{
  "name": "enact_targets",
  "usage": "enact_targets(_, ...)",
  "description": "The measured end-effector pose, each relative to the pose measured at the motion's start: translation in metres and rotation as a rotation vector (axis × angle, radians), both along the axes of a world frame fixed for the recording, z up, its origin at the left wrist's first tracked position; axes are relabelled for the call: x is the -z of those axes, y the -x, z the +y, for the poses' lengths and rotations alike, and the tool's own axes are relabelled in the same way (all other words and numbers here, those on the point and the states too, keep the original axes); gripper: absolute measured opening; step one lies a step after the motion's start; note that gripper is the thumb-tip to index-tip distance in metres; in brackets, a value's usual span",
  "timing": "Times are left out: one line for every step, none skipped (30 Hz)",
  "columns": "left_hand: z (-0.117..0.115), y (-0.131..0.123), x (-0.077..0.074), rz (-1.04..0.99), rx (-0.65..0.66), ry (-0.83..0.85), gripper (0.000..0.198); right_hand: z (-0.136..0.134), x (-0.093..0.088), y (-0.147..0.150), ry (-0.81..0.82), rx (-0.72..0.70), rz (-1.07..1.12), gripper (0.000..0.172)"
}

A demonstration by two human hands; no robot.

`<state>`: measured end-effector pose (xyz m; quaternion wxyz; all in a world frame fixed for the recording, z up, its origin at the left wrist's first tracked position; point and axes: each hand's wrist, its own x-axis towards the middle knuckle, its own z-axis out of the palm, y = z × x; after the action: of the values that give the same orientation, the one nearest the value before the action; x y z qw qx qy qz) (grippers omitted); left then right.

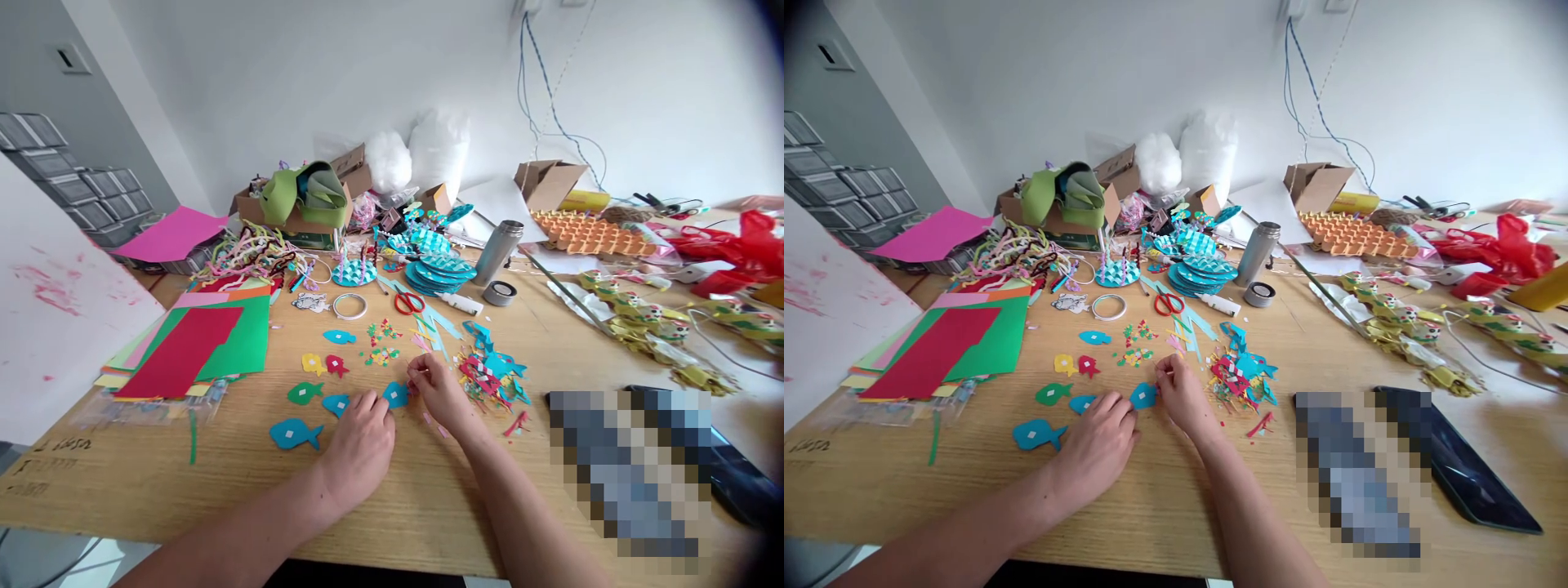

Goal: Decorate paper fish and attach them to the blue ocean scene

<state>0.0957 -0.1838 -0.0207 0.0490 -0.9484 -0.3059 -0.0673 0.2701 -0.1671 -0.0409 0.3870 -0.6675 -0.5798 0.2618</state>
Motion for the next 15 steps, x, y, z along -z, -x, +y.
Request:
enact_targets(0.0, 0.0001, 0.0, 0.003, -0.001, 0.007, 0.015, -0.0005, -0.0006, 0.0006, -0.005, 0.0, -0.006, 0.01)
enact_targets(-0.0001, 0.0002, 0.0, 0.004, -0.004, 0.014, 0.015, -0.0011, -0.0015, 0.0012, -0.015, 0.005, -0.02, 0.009)
enact_targets(-0.0001, 0.0002, 0.0001, 0.001, -0.008, 0.021, 0.015, -0.0019, -0.0025, 0.0018, -0.026, 0.013, -0.04, 0.007)
enact_targets(-0.0001, 0.0002, 0.0002, -0.004, -0.012, 0.027, 0.015, -0.0026, -0.0034, 0.0025, -0.039, 0.022, -0.062, 0.006)
enact_targets(-0.0002, 0.0002, 0.0005, -0.01, -0.014, 0.031, 0.015, -0.0034, -0.0041, 0.0032, -0.049, 0.03, -0.083, 0.006)
enact_targets(-0.0004, 0.0002, 0.0008, -0.015, -0.016, 0.032, 0.014, -0.0041, -0.0046, 0.0039, -0.056, 0.034, -0.099, 0.007)
enact_targets(-0.0005, 0.0001, 0.0012, -0.019, -0.017, 0.031, 0.014, -0.0047, -0.0048, 0.0046, -0.06, 0.033, -0.109, 0.008)
enact_targets(-0.0007, 0.0, 0.0017, -0.02, -0.016, 0.029, 0.013, -0.0052, -0.0047, 0.0053, -0.061, 0.03, -0.113, 0.009)
enact_targets(-0.001, -0.0001, 0.0021, -0.021, -0.015, 0.026, 0.013, -0.0055, -0.0045, 0.0059, -0.061, 0.025, -0.114, 0.009)
enact_targets(-0.0013, -0.0002, 0.0024, -0.021, -0.017, 0.022, 0.013, -0.0057, -0.0043, 0.0064, -0.061, 0.02, -0.11, 0.009)
enact_targets(-0.0016, -0.0003, 0.0026, -0.019, -0.018, 0.018, 0.013, -0.0058, -0.0043, 0.0068, -0.062, 0.018, -0.105, 0.009)
enact_targets(-0.0019, -0.0005, 0.0028, -0.018, -0.018, 0.014, 0.014, -0.0059, -0.0044, 0.007, -0.064, 0.02, -0.098, 0.009)
enact_targets(-0.0021, -0.0006, 0.0029, -0.016, -0.018, 0.011, 0.014, -0.0059, -0.0048, 0.0072, -0.067, 0.024, -0.089, 0.008)
enact_targets(-0.0024, -0.0008, 0.003, -0.013, -0.018, 0.008, 0.014, -0.006, -0.0054, 0.0072, -0.071, 0.031, -0.079, 0.008)
enact_targets(-0.0026, -0.0009, 0.003, -0.01, -0.017, 0.006, 0.014, -0.006, -0.0061, 0.0072, -0.075, 0.039, -0.067, 0.008)
